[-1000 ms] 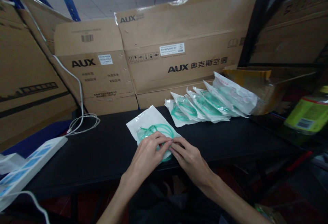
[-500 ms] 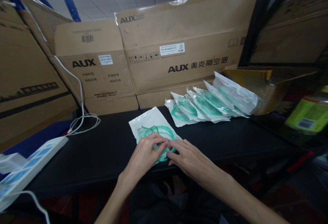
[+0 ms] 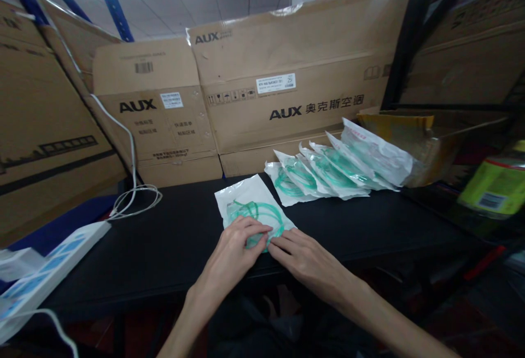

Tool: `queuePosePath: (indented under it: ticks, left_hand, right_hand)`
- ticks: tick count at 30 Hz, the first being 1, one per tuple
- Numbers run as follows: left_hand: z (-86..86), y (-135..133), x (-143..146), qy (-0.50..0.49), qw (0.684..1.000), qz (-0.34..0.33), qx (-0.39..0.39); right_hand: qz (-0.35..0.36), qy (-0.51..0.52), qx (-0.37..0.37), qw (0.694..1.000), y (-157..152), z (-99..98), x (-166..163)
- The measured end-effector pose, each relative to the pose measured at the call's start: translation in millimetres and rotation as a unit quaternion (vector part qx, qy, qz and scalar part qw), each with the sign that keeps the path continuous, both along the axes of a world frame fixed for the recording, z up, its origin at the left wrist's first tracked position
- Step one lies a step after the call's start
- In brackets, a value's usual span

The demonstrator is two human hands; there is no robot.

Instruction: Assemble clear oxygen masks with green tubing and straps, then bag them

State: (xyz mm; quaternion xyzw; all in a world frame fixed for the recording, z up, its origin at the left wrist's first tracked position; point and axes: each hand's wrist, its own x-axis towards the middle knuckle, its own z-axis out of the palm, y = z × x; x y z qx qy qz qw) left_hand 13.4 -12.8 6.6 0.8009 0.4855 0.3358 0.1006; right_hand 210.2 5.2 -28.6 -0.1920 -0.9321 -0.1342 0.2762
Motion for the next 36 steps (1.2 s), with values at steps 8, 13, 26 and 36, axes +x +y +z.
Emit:
queuePosePath:
  ticks: [8,13,26,36]
  left_hand:
    - [-7.0,-6,0,-0.069,0.998,-0.003,-0.001]
    - [-4.6,-9,0,-0.081,0.996,-0.005,-0.022]
    - [-13.7,-31,-3,-0.010,0.990,0.029,0.136]
    - [-52.5,-52,-10,0.138,0.953,0.092,0.253]
  right_hand:
    - [-0.063,0.126,0.088,0.986,-1,-6.0,-5]
    - [-0.101,0.141,0.088,0.981,5,-13.7,-13]
    - [-0.097,0.102,0.011,0.990,15,-7.8,-12]
    - [-0.113,0.134,-0.002,0.985,11,-9.9,-28]
